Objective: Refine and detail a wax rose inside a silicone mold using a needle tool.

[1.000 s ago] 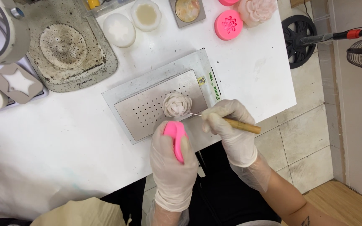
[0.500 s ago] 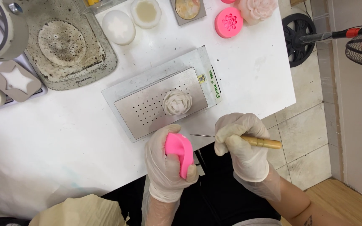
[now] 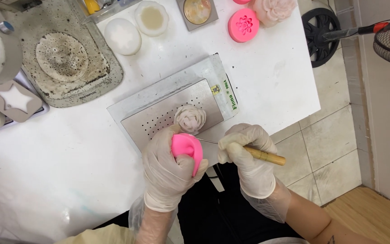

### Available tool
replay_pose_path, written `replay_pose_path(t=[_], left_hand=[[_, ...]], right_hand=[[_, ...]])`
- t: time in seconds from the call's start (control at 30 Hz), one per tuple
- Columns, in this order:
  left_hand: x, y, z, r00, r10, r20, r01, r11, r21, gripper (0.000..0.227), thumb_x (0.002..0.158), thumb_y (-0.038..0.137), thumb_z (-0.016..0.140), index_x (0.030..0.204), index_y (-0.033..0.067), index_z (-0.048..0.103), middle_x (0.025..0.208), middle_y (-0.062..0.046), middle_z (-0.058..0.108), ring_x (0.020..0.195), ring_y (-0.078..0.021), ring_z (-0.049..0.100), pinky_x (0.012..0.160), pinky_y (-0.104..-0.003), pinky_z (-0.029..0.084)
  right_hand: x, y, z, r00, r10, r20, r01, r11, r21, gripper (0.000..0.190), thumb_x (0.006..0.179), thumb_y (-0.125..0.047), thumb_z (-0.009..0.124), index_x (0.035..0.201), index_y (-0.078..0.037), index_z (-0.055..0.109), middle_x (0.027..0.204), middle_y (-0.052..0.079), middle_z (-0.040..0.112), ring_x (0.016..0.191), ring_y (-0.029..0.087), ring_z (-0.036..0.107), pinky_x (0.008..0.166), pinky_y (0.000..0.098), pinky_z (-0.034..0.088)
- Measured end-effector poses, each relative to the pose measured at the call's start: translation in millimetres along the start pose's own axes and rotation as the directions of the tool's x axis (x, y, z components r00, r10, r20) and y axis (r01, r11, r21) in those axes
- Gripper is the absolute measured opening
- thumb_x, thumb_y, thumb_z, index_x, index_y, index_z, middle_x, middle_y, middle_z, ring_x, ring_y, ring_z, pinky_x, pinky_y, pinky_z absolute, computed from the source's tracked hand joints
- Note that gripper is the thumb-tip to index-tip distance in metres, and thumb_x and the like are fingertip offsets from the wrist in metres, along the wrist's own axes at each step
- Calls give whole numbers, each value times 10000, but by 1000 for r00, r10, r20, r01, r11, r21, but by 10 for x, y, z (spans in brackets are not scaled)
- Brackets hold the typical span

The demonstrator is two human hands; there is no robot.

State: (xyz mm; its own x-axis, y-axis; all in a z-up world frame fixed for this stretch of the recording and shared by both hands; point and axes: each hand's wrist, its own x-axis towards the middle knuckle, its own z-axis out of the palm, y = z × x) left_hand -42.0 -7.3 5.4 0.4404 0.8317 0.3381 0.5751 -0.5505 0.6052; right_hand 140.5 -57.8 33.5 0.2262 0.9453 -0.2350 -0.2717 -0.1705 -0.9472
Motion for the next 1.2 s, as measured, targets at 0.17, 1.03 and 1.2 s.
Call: replay_pose_path(t=[0.17, 1.03, 1.2], left_hand=[[-3, -72, -8, 997, 8, 82, -9, 1000, 8, 521, 1015, 470, 639, 919, 39, 363, 1241, -261, 561, 1071, -427, 607, 810, -543, 539], [204, 439, -263, 488, -873, 10, 628, 343, -698, 682, 1137, 520, 299, 1127, -72, 637, 1100, -183, 712, 1007, -292, 679, 960, -383, 549], [326, 609, -475, 217, -904, 369, 355, -279, -892, 735, 1074, 542, 228, 1066, -51, 663, 959, -210, 701, 883, -323, 675, 824, -427, 563]], right_hand=[[10, 48, 20, 1000, 32, 1, -32, 999, -2, 96, 1065, -85, 631, 1043, -55, 543, 944, 117, 655, 775, 130, 630, 688, 273, 525], [147, 180, -17, 980, 144, -134, -144, 990, 7, 56, 1026, -57, 639, 1002, -42, 590, 927, 102, 684, 732, 99, 584, 676, 268, 505], [44, -42, 22, 995, 49, -83, -46, 998, 33, 57, 1044, -59, 635, 1020, -49, 584, 921, 87, 667, 728, 109, 595, 657, 270, 502]])
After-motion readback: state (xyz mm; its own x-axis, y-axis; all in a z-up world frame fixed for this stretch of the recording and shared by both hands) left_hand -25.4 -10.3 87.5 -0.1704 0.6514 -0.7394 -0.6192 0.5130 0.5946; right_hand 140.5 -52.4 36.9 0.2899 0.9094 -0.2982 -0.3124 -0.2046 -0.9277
